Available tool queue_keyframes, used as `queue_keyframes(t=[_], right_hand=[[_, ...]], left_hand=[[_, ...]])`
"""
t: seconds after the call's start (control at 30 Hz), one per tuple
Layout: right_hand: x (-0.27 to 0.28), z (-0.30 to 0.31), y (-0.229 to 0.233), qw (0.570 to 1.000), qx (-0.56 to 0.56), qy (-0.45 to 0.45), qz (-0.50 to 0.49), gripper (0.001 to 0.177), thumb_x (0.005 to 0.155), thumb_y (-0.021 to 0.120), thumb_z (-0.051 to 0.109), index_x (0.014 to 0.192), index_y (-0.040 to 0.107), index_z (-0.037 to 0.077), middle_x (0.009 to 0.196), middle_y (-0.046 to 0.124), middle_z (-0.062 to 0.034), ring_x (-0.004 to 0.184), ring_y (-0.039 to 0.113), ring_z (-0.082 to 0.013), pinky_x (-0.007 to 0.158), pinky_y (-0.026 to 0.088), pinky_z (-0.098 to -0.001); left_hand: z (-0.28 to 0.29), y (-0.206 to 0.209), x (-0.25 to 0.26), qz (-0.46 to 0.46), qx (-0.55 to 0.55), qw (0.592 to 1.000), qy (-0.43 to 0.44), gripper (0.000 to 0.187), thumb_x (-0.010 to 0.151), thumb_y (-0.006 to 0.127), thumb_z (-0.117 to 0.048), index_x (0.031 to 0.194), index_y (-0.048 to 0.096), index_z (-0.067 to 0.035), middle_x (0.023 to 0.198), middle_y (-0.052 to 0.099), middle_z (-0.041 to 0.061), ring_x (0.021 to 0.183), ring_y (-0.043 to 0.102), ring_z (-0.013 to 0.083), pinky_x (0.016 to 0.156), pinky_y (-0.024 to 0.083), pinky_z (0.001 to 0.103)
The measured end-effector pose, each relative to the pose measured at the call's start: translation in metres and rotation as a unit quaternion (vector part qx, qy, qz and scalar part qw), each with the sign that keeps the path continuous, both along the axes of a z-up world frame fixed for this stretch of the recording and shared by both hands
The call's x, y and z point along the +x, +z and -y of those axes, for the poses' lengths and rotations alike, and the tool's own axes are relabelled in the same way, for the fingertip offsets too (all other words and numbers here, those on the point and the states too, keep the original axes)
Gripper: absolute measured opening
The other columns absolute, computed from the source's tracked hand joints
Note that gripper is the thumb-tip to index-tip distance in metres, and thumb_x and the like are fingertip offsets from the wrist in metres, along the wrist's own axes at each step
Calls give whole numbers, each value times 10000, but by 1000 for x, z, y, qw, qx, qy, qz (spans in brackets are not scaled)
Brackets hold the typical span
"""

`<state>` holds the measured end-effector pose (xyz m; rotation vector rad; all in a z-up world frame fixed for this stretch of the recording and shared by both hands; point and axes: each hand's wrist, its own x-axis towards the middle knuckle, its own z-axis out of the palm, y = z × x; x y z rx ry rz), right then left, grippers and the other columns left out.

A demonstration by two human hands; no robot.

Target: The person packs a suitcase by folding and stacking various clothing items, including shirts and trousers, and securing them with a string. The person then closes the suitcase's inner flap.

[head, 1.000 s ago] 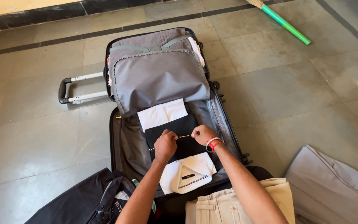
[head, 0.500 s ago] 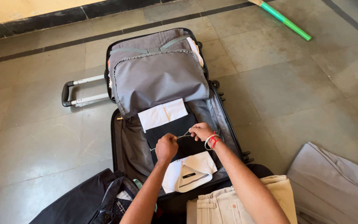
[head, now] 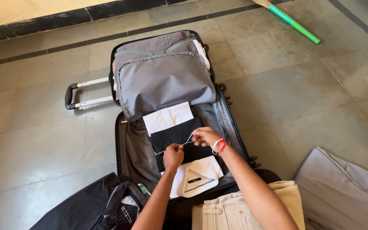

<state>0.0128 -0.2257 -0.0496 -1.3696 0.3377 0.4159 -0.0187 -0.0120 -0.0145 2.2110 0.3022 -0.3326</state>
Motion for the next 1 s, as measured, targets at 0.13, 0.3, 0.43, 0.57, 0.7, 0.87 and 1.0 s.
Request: queue_keyframes(t=[0.13,0.3,0.43,0.57,0.7,0.87,1.0], right_hand=[[-8,-21,23,999,30,-10,11,162,945,588,218,899,701,110,905,767,-14,703,736,-101,526,491,-220],[0,-16,-6,995,-2,-37,91,171,943,648,209,864,714,73,819,701,-13,653,677,-93,492,442,-230],[2,0,-13,988,-117,59,80,181,929,652,209,838,729,73,724,663,-21,581,602,-80,479,399,-241],[-2,16,-17,955,-217,133,151,178,882,672,184,810,743,38,686,686,-12,551,614,-87,526,491,-238],[3,22,-27,971,-200,41,123,206,880,681,198,799,725,14,694,683,-15,553,608,-114,539,476,-272],[-1,6,-35,890,-412,-40,192,183,810,745,230,782,746,49,706,729,-101,644,697,-223,632,548,-355],[-6,-5,-16,873,-470,-36,124,155,816,742,260,805,748,106,773,748,-100,743,727,-306,685,564,-411]], left_hand=[[0,-23,8,-33,-251,967,-18,234,1004,610,-258,1002,700,-42,924,769,121,735,704,215,665,525,348],[2,-33,11,-143,-427,892,54,170,1035,555,-241,1060,645,-99,1049,769,69,853,724,149,706,536,260],[11,-37,10,-181,-515,834,85,195,1056,500,-266,1136,613,-129,1105,768,59,927,734,151,732,548,259],[15,-56,10,-170,-554,809,98,196,1058,474,-271,1138,590,-133,1071,761,65,896,737,166,720,559,276],[16,-78,15,-156,-514,836,116,167,1049,535,-268,1081,630,-134,991,729,46,841,711,161,699,556,280],[12,-94,19,-163,-500,835,160,172,1037,572,-261,1020,647,-107,931,729,49,784,710,160,658,544,272],[21,-85,4,-19,-422,894,149,170,1009,651,-189,978,687,-27,910,724,83,689,672,161,598,501,268]])
